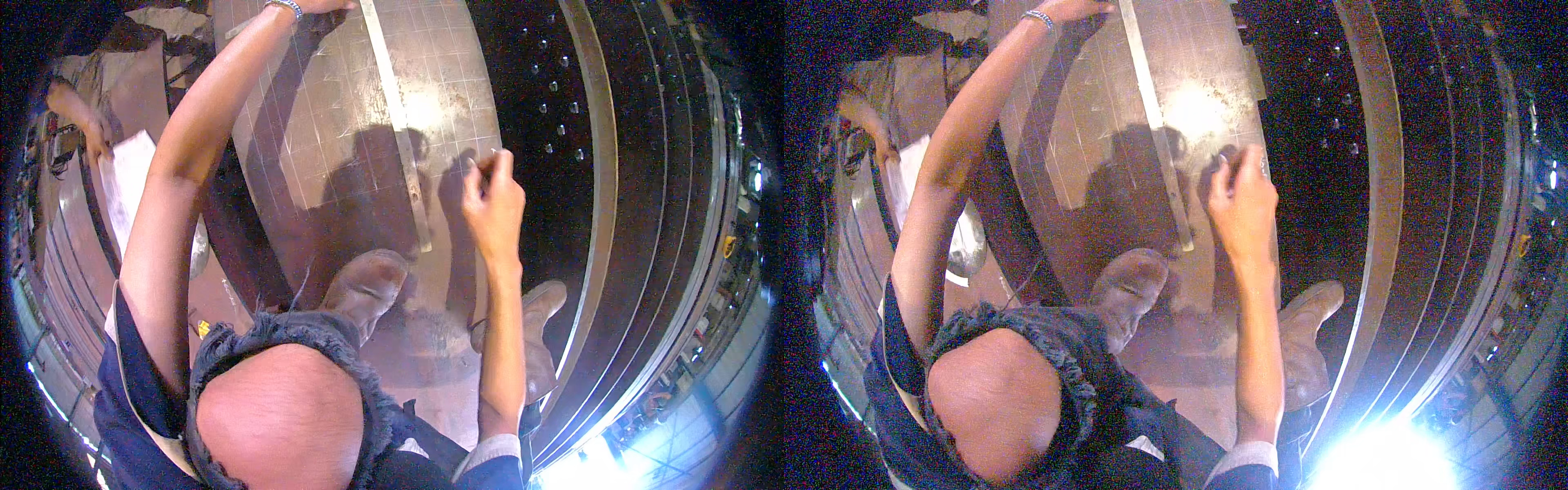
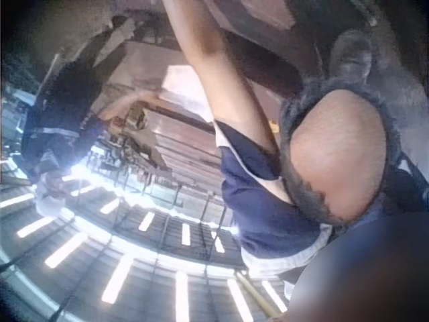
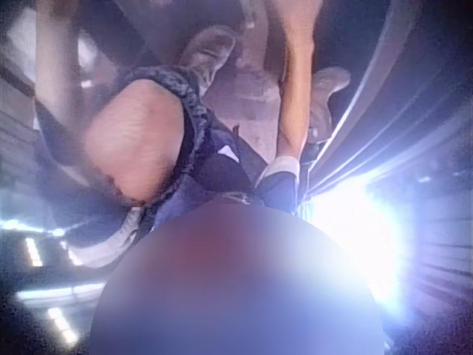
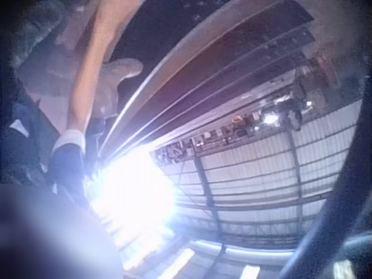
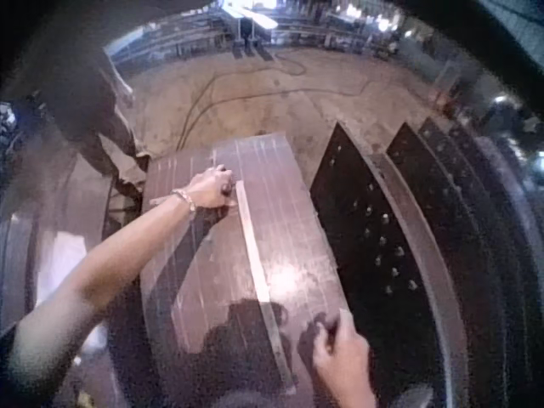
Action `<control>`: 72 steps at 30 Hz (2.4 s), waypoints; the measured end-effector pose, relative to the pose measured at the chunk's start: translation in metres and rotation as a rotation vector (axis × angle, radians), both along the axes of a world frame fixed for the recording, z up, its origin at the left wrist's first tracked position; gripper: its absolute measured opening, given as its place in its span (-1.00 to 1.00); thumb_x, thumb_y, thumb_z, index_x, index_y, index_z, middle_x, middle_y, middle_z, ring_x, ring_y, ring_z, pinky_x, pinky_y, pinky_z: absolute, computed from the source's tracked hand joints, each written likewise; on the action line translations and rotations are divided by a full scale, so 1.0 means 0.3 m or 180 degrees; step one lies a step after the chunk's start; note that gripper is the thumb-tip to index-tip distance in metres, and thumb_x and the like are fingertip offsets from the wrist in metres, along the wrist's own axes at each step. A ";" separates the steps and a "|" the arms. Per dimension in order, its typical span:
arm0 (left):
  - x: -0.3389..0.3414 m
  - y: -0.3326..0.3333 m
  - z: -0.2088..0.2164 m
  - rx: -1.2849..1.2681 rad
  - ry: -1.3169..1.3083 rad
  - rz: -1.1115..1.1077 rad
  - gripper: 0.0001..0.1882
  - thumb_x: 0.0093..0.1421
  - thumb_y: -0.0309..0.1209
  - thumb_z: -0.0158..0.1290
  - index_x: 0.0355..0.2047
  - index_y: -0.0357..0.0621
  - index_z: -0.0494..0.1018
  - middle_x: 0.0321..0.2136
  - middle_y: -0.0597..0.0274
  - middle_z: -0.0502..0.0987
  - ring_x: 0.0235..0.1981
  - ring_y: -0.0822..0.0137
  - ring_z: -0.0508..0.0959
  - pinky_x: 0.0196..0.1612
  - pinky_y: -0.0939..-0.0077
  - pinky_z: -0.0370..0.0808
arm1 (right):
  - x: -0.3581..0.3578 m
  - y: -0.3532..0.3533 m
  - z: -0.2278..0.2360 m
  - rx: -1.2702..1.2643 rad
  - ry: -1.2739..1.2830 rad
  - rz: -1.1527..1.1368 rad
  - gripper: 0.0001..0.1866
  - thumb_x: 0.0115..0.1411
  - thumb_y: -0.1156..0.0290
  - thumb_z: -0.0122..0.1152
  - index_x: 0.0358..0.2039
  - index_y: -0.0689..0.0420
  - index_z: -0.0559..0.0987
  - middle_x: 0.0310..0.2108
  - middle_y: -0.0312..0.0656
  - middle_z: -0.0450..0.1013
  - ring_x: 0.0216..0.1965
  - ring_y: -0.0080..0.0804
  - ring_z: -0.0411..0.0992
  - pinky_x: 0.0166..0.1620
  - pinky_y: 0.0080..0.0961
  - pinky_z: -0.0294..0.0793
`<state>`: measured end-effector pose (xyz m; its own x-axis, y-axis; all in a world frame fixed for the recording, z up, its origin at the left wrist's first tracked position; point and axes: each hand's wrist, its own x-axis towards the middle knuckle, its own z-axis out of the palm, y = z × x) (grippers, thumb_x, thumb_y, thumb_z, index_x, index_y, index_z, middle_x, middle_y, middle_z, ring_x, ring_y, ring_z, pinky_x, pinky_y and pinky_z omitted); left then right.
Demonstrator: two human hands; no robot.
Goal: The person measures and marks a large metal sheet using a square ruler and a marker. They then consult a document and continue marking circles and lines on the metal surface.
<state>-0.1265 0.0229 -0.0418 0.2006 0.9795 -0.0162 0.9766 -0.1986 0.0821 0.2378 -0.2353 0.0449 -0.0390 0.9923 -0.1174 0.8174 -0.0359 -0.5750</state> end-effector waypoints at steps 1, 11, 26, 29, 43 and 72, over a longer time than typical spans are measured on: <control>-0.031 0.045 -0.056 -0.0070 -0.0103 -0.0052 -0.49 -0.10 -0.09 0.31 -0.22 -0.15 0.48 -0.20 -0.12 0.54 -0.08 -0.12 0.53 -0.11 0.00 0.54 | 0.041 -0.007 0.028 -0.0064 -0.0006 -0.0108 -0.85 0.25 0.44 0.17 -0.28 0.20 0.39 -0.46 0.04 0.51 -0.45 -0.05 0.55 -0.37 -0.28 0.48; -0.025 0.144 -0.095 0.0283 -0.0072 -0.0494 -0.57 -0.32 -0.32 0.27 -0.36 -0.11 0.45 -0.51 -0.04 0.55 -0.39 -0.12 0.58 -0.34 0.06 0.53 | 0.560 -0.218 0.486 -0.0400 -0.1305 0.0173 -0.84 0.27 0.55 0.13 -0.17 0.21 0.37 -0.44 0.04 0.50 -0.47 -0.04 0.53 -0.46 -0.32 0.44; -0.077 -0.080 0.288 0.0209 -0.2536 -0.0317 -0.72 0.00 -0.66 0.04 -0.22 -0.30 0.49 -0.52 0.31 0.40 -0.44 0.45 0.41 -0.41 0.48 0.40 | 0.807 -0.752 0.747 -0.0486 -0.1647 -0.0811 -0.73 0.33 0.58 -0.04 0.04 0.21 0.41 -0.21 0.00 0.50 -0.27 -0.30 0.55 -0.15 -0.40 0.49; -0.006 -0.152 0.387 0.0003 -0.3004 0.0475 -0.80 0.01 -0.68 0.03 -0.30 -0.29 0.46 -0.52 0.36 0.40 -0.45 0.50 0.39 -0.40 0.53 0.40 | 0.667 -0.638 0.592 -0.0614 -0.1281 -0.0235 -0.73 0.25 0.63 -0.03 -0.03 0.22 0.43 -0.25 0.01 0.51 -0.25 -0.17 0.56 -0.14 -0.34 0.49; -0.074 -0.716 0.929 0.0832 -0.2322 0.0626 -0.56 0.11 -0.42 0.22 0.01 -0.29 0.48 -0.18 0.15 0.62 -0.19 0.30 0.60 -0.09 0.47 0.51 | 0.090 -0.250 -0.187 0.0106 -0.0780 0.2253 -0.34 0.32 0.16 0.07 0.36 0.14 0.21 -0.40 -0.07 0.39 -0.41 -0.19 0.47 -0.34 -0.28 0.55; 0.389 -1.379 1.460 0.0300 -0.1260 0.1607 -0.67 0.12 -0.29 0.22 -0.44 -0.22 0.30 -0.40 0.14 0.34 -0.41 0.38 0.41 -0.34 0.59 0.39 | -0.055 -0.150 -0.181 -0.0622 -0.0347 0.1609 -0.37 0.35 0.18 -0.09 0.39 0.04 0.14 -0.43 0.17 0.53 -0.40 0.16 0.55 -0.31 0.04 0.54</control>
<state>-0.0099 -0.3908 0.3964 -0.3119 0.9485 0.0552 0.8512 0.2531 0.4598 0.2212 -0.2803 -0.0095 -0.4823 0.8125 -0.3274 0.8149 0.2789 -0.5081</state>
